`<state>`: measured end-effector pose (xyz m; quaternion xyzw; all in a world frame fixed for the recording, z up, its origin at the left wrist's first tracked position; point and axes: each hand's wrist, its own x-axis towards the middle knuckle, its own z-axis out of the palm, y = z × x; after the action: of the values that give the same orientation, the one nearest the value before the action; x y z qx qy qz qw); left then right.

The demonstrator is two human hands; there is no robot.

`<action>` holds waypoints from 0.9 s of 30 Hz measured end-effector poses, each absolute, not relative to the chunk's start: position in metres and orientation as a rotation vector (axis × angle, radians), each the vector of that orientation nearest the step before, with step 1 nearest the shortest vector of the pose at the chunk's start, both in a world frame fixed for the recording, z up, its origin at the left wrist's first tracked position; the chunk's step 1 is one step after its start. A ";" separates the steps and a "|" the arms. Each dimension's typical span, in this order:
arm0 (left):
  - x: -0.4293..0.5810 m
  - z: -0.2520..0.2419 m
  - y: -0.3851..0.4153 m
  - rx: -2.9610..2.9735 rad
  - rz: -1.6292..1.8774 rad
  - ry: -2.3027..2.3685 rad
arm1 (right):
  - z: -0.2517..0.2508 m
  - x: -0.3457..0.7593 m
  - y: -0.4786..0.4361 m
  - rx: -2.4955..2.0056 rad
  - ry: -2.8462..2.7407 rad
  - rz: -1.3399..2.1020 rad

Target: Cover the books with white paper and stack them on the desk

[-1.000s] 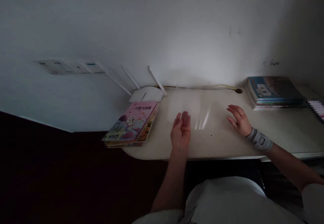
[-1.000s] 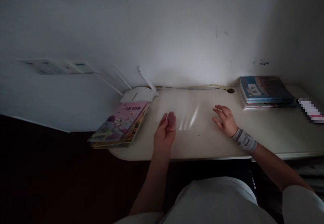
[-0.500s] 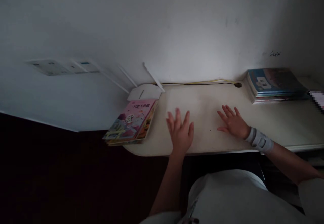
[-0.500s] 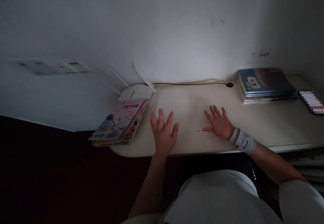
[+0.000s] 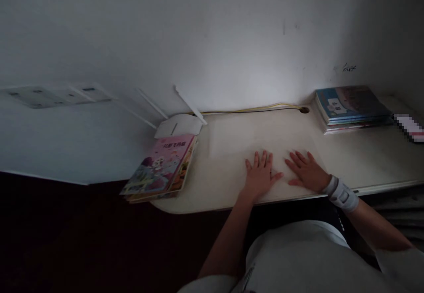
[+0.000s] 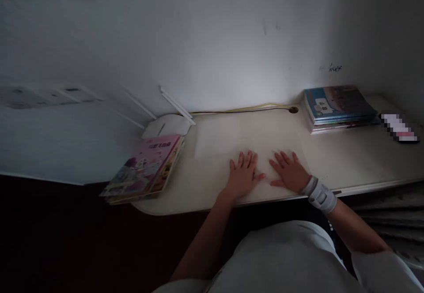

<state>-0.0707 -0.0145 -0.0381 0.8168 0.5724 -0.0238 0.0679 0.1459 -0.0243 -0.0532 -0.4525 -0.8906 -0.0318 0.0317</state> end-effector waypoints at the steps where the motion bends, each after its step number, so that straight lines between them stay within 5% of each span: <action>1: -0.064 -0.039 -0.018 2.450 -0.071 1.727 | -0.053 0.155 -0.024 -1.380 -2.754 -0.096; 18: -0.057 -0.036 -0.023 2.485 0.044 1.620 | -0.068 0.177 -0.032 -1.402 -2.648 -0.110; 27: -0.151 0.018 -0.009 2.520 0.081 2.026 | -0.075 0.181 -0.029 -1.327 -2.531 -0.073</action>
<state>-0.1511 -0.0092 0.0185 0.7782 0.6259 0.0250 -0.0464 0.1812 -0.0289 -0.0746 -0.4596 -0.8765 -0.0251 0.1409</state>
